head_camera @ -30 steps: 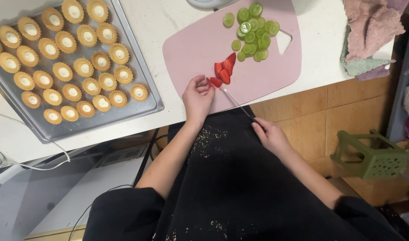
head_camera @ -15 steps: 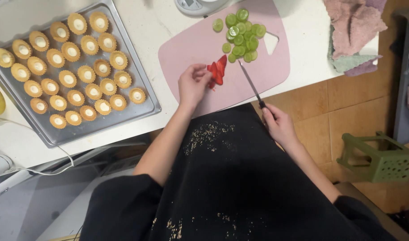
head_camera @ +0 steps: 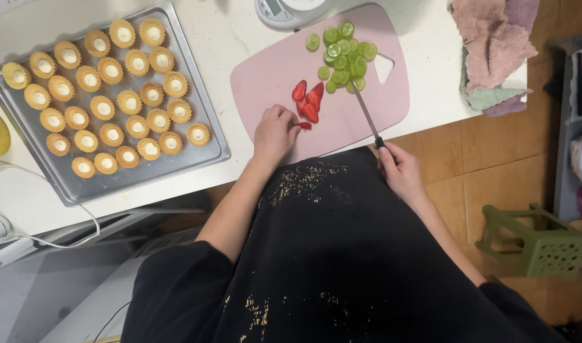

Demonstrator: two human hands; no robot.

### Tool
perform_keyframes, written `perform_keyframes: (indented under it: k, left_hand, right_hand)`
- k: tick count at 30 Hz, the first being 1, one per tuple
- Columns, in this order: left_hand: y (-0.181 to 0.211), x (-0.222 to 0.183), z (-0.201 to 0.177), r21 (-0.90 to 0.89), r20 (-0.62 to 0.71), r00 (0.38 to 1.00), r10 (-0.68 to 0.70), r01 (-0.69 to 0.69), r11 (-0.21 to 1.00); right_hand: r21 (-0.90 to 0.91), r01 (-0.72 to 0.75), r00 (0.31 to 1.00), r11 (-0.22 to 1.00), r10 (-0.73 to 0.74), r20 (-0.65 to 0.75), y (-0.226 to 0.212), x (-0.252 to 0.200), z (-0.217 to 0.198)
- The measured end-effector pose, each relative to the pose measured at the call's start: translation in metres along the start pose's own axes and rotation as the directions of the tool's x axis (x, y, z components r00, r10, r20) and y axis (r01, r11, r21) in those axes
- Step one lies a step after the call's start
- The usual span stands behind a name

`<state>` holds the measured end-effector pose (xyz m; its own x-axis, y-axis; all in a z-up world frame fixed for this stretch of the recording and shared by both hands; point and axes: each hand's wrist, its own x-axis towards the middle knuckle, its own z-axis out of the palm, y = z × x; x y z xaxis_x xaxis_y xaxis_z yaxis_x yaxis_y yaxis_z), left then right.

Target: The person picks grapes from a bowl and slices them on a cutting board before slicing strawberries. They also move a small bottle and a plastic bag on the counter by hand.

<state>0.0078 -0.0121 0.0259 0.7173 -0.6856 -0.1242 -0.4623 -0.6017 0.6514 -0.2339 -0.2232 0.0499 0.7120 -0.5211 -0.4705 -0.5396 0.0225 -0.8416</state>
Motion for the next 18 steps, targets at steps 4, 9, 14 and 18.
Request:
perform_keyframes:
  k: [4,9,14,18]
  left_hand:
    - [-0.006,0.003,-0.005,-0.03,0.036,0.995,0.095,-0.094,0.995]
    - [-0.001,-0.012,-0.008,-0.169,-0.077,0.97,0.23,-0.24,0.956]
    - [0.056,-0.02,-0.035,-0.572,-0.032,0.999,-0.016,-0.006,0.82]
    - [0.137,-0.057,-0.117,-0.864,0.089,0.988,0.124,0.014,0.504]
  right_hand:
    - [-0.049,-0.009,1.0,0.999,0.008,-0.02,-0.005,0.007,-0.004]
    - [-0.088,0.029,0.999,0.996,-0.031,-0.028,-0.007,0.009,-0.007]
    - [-0.078,0.005,1.0,0.997,-0.008,-0.03,-0.005,0.008,0.0]
    - [-0.08,0.031,0.998,0.996,-0.035,-0.051,-0.003,0.007,0.009]
